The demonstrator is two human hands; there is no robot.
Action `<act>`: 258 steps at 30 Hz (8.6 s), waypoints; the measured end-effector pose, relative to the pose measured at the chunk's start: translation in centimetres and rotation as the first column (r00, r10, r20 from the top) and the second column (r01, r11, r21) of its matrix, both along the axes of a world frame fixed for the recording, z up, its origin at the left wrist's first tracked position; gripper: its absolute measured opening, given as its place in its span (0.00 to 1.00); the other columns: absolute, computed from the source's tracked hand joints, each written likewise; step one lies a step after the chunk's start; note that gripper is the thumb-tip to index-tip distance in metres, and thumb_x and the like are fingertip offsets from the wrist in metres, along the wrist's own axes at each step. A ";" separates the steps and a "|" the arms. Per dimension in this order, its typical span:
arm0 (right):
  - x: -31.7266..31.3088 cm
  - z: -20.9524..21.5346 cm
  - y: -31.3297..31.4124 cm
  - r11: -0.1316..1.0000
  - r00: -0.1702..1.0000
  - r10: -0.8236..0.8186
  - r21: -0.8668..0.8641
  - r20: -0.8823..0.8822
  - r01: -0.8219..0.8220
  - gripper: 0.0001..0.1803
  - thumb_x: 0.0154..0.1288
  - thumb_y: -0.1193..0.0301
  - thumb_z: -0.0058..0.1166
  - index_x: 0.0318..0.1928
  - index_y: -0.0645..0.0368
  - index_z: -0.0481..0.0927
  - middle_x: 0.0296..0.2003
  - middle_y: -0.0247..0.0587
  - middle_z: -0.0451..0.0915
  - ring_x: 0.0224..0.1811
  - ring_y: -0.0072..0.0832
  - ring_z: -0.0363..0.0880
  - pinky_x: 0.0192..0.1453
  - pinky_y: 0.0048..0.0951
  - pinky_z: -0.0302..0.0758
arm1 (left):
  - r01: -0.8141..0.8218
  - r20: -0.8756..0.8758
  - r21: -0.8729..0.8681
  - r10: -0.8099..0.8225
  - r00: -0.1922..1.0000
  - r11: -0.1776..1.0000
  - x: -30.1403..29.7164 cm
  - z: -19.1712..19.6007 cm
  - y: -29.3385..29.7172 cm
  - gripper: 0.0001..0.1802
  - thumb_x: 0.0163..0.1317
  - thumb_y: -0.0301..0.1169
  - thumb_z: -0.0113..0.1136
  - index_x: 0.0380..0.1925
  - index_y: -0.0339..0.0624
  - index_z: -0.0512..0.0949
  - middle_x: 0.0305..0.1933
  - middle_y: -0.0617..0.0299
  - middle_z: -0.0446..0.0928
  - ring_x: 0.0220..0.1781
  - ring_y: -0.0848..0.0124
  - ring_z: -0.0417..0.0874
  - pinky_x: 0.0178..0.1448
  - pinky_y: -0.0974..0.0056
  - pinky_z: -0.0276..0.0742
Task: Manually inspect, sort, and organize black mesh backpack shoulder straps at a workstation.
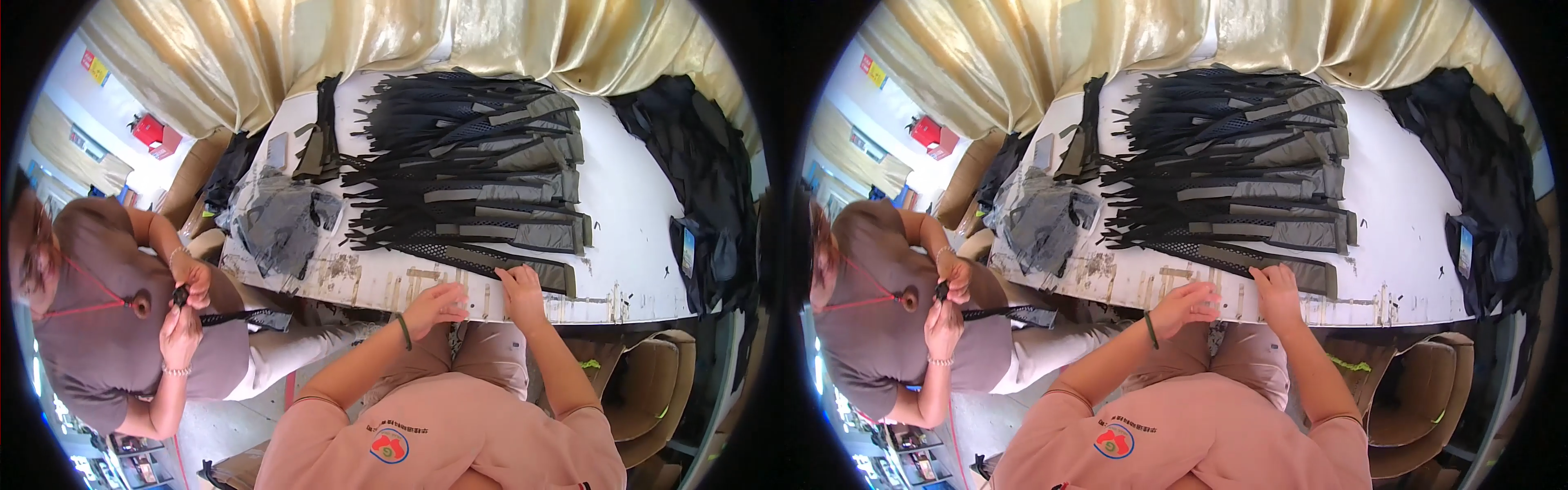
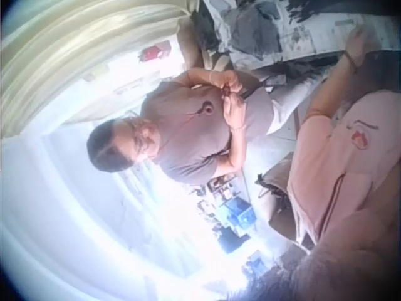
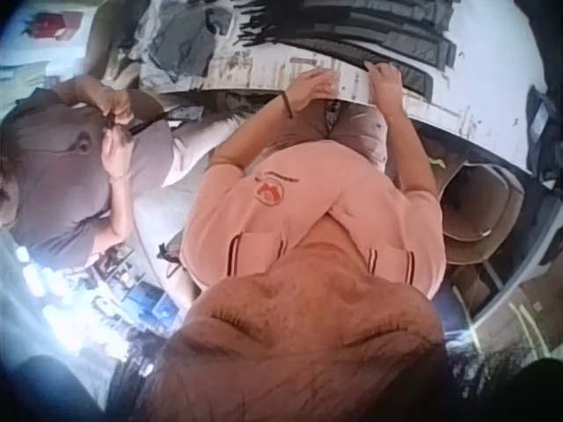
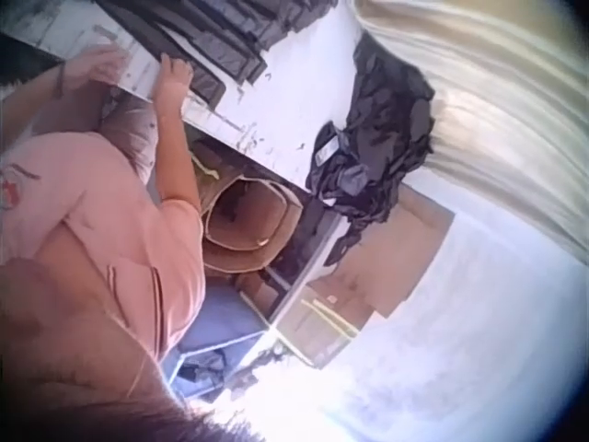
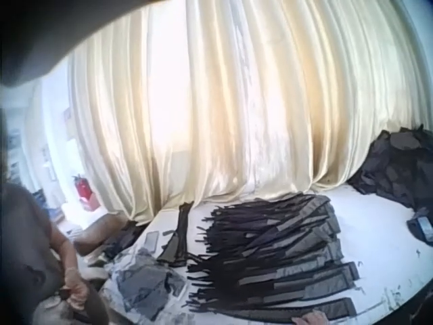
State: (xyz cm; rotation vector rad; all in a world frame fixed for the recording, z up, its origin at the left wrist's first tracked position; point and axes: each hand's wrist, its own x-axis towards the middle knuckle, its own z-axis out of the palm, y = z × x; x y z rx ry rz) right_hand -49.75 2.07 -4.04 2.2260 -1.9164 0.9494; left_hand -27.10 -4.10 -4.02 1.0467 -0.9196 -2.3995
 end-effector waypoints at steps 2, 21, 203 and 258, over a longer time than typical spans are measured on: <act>-0.1 0.1 0.1 0.997 0.998 0.061 0.044 -0.020 -0.060 0.16 0.49 0.80 0.52 0.42 0.59 0.78 0.33 0.43 0.72 0.40 0.44 0.71 0.52 0.43 0.71 | -0.040 -0.088 0.042 0.043 0.995 0.998 0.2 -0.2 -0.1 0.21 0.68 0.39 0.51 0.56 0.40 0.65 0.53 0.52 0.74 0.49 0.61 0.81 0.54 0.60 0.77; -2.9 0.8 6.0 0.994 0.993 0.023 0.106 0.119 -0.035 0.16 0.46 0.87 0.48 0.34 0.56 0.80 0.28 0.42 0.71 0.35 0.41 0.72 0.55 0.42 0.73 | 0.637 0.494 -0.739 0.468 0.733 -0.219 8.3 0.6 -7.6 0.21 0.46 0.34 0.67 0.45 0.53 0.79 0.49 0.60 0.71 0.56 0.62 0.68 0.59 0.51 0.60; -0.7 5.6 3.4 0.536 0.932 -0.149 0.819 0.332 -0.206 0.11 0.51 0.64 0.62 0.32 0.56 0.77 0.27 0.45 0.80 0.33 0.43 0.79 0.38 0.40 0.74 | -0.568 0.371 0.162 0.484 0.793 0.807 16.3 -5.9 8.8 0.09 0.62 0.32 0.60 0.36 0.44 0.70 0.26 0.66 0.72 0.24 0.75 0.74 0.27 0.71 0.72; 13.1 -0.2 -8.0 0.774 0.769 0.263 0.348 0.583 -0.529 0.11 0.65 0.67 0.50 0.45 0.55 0.79 0.32 0.41 0.80 0.34 0.39 0.78 0.39 0.32 0.74 | 0.023 0.358 -0.923 0.833 0.421 0.385 21.4 -1.9 -19.1 0.26 0.60 0.36 0.60 0.54 0.31 0.70 0.46 0.50 0.75 0.45 0.60 0.79 0.50 0.59 0.75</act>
